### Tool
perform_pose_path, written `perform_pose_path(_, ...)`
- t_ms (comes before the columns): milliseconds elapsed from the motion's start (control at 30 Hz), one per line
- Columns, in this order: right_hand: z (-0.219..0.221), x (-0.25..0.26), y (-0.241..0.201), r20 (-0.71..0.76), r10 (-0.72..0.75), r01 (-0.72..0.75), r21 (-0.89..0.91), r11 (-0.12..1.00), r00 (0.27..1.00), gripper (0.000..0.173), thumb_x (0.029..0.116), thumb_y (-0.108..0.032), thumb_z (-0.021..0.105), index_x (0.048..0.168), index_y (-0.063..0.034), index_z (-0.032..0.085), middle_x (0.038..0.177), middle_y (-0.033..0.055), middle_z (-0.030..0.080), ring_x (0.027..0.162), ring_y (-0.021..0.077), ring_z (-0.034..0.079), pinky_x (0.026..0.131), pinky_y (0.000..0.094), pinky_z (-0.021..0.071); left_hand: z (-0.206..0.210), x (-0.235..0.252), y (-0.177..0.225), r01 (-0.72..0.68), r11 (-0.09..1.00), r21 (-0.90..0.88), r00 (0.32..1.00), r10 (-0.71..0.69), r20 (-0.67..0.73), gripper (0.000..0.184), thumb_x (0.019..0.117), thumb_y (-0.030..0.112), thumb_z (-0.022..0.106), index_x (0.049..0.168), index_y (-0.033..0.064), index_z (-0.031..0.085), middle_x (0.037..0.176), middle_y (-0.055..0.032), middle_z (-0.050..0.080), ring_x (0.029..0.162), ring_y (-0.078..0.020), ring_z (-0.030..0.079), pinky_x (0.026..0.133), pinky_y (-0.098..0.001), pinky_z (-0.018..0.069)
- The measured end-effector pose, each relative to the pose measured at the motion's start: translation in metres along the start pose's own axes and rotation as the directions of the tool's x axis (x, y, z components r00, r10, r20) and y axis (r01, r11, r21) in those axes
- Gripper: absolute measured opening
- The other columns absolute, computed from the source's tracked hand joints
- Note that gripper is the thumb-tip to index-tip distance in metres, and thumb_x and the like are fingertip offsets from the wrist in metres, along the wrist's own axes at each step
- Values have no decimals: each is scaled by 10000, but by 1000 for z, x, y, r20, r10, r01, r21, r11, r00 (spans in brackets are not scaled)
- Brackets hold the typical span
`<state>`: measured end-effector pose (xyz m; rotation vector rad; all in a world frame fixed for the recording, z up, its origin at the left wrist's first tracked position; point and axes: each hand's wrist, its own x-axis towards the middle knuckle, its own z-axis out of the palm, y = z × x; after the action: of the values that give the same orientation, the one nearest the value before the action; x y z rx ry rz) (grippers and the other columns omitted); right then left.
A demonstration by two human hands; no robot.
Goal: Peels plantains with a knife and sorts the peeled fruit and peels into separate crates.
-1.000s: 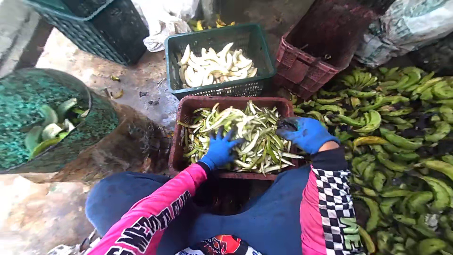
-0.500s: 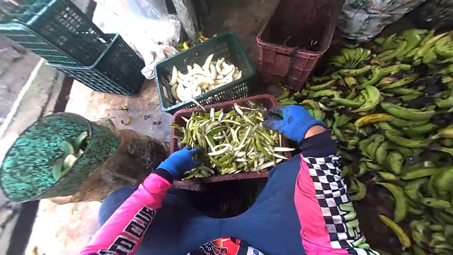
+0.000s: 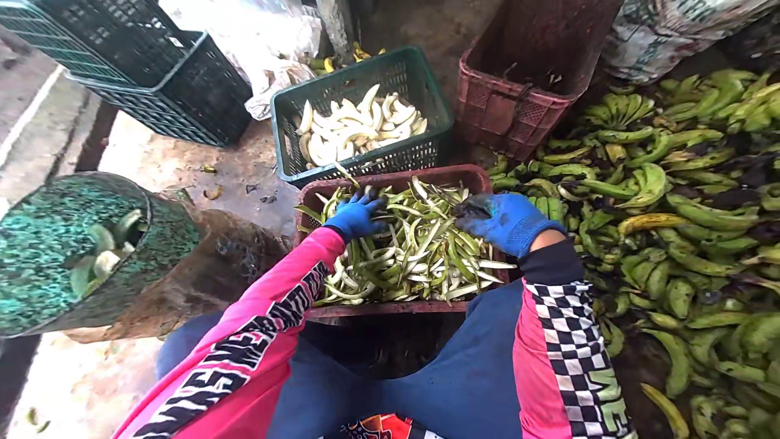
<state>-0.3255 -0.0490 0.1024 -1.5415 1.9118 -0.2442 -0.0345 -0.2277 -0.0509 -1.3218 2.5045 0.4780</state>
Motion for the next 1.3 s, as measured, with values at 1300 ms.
perform_pose_path(1300,-12,-12,11,-71,-25,36,162,986,997,350,955,-400,728,1230,-183,724,1010,100,758,877,277,730,812,586,574,21,-60,-66,246,880,-406,969,-232,84,764,1029,673,297,1594,161,349,1448,-214,559,1349,-382,532,1129,-648,368)
